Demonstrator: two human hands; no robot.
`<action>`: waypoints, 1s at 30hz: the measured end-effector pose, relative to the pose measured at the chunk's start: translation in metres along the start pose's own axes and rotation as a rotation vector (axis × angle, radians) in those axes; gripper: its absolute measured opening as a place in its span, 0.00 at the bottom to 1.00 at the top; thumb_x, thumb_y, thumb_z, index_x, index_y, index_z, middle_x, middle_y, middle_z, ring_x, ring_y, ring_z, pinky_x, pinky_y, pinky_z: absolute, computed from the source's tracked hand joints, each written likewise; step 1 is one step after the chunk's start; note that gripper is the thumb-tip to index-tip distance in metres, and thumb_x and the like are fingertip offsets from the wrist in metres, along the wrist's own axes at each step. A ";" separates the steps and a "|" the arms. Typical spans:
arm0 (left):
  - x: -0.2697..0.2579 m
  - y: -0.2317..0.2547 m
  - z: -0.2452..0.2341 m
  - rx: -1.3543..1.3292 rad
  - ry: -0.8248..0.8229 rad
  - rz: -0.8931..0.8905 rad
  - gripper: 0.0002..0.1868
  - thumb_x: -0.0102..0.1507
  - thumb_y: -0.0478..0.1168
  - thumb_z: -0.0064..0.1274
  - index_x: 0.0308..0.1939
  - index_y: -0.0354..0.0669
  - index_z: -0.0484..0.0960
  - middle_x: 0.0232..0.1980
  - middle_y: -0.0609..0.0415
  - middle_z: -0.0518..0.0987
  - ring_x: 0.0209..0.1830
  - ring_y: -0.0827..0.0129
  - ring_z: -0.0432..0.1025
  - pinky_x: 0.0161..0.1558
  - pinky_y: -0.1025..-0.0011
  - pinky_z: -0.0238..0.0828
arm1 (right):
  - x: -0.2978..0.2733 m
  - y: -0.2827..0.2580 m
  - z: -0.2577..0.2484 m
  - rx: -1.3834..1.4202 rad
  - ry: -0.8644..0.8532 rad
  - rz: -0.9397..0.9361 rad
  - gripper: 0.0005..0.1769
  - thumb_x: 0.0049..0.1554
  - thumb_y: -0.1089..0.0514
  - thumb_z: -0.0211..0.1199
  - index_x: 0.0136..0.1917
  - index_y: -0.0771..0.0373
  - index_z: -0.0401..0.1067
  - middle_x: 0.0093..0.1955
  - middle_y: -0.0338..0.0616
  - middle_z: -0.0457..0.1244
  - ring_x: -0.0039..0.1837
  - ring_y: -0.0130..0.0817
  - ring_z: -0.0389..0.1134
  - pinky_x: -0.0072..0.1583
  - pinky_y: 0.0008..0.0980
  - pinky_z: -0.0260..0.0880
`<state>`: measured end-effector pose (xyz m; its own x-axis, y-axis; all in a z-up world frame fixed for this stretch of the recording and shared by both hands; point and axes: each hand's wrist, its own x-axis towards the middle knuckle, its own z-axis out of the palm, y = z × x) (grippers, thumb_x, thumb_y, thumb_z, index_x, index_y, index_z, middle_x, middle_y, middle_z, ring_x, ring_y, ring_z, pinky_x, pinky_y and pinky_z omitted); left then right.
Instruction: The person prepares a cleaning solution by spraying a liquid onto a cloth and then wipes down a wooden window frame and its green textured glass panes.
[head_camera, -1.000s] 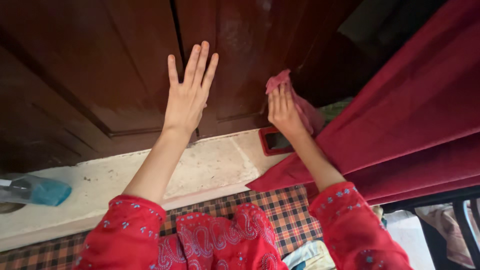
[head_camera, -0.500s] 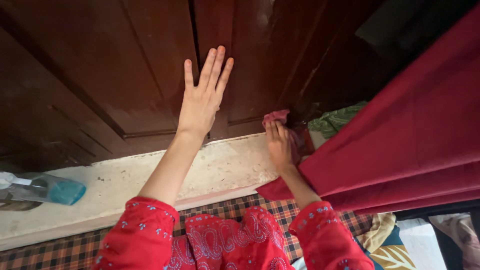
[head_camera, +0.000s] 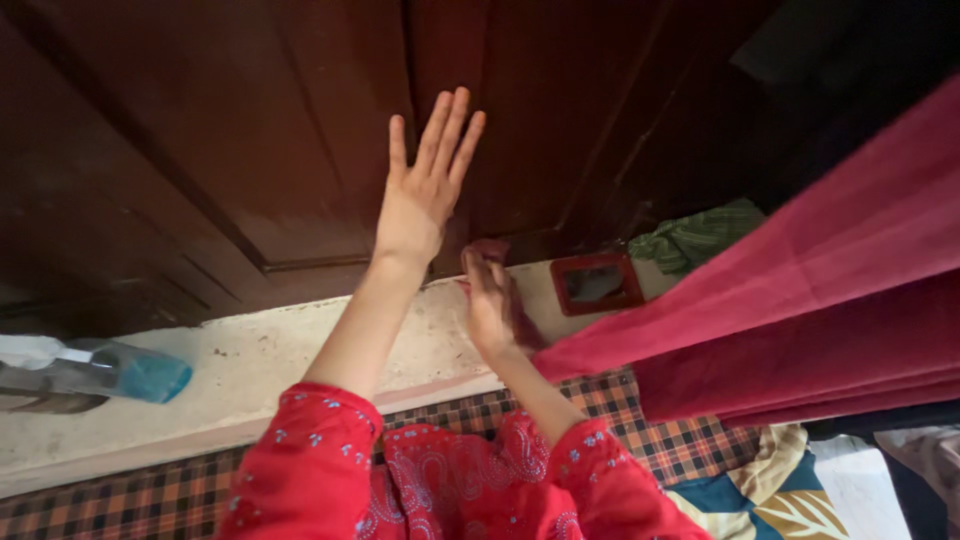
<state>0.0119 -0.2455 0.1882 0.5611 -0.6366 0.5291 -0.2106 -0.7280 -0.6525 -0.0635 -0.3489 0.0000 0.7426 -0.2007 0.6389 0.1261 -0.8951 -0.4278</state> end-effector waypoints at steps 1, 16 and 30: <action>0.001 0.000 -0.001 -0.026 -0.022 0.006 0.58 0.56 0.38 0.54 0.87 0.48 0.40 0.87 0.46 0.37 0.86 0.55 0.32 0.77 0.42 0.38 | 0.000 0.005 0.008 0.000 0.009 -0.013 0.33 0.53 0.68 0.59 0.72 0.57 0.67 0.65 0.49 0.65 0.63 0.53 0.66 0.63 0.49 0.66; 0.000 0.003 0.005 -0.016 0.018 -0.010 0.60 0.53 0.34 0.56 0.86 0.51 0.42 0.87 0.49 0.37 0.86 0.57 0.32 0.77 0.45 0.39 | 0.018 0.097 -0.046 -0.239 0.064 -0.122 0.28 0.56 0.70 0.57 0.70 0.58 0.68 0.68 0.50 0.65 0.63 0.52 0.68 0.62 0.48 0.68; -0.012 -0.017 -0.017 -0.109 0.091 0.009 0.49 0.60 0.45 0.54 0.83 0.42 0.51 0.86 0.47 0.44 0.85 0.55 0.39 0.78 0.45 0.38 | 0.020 0.003 0.006 0.701 -0.014 0.318 0.47 0.39 0.83 0.49 0.71 0.63 0.65 0.68 0.51 0.65 0.72 0.44 0.65 0.70 0.34 0.64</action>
<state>-0.0052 -0.2299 0.2017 0.4850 -0.6602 0.5735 -0.3038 -0.7422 -0.5974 -0.0443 -0.3537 0.0077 0.8205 -0.3968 0.4115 0.2892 -0.3327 -0.8976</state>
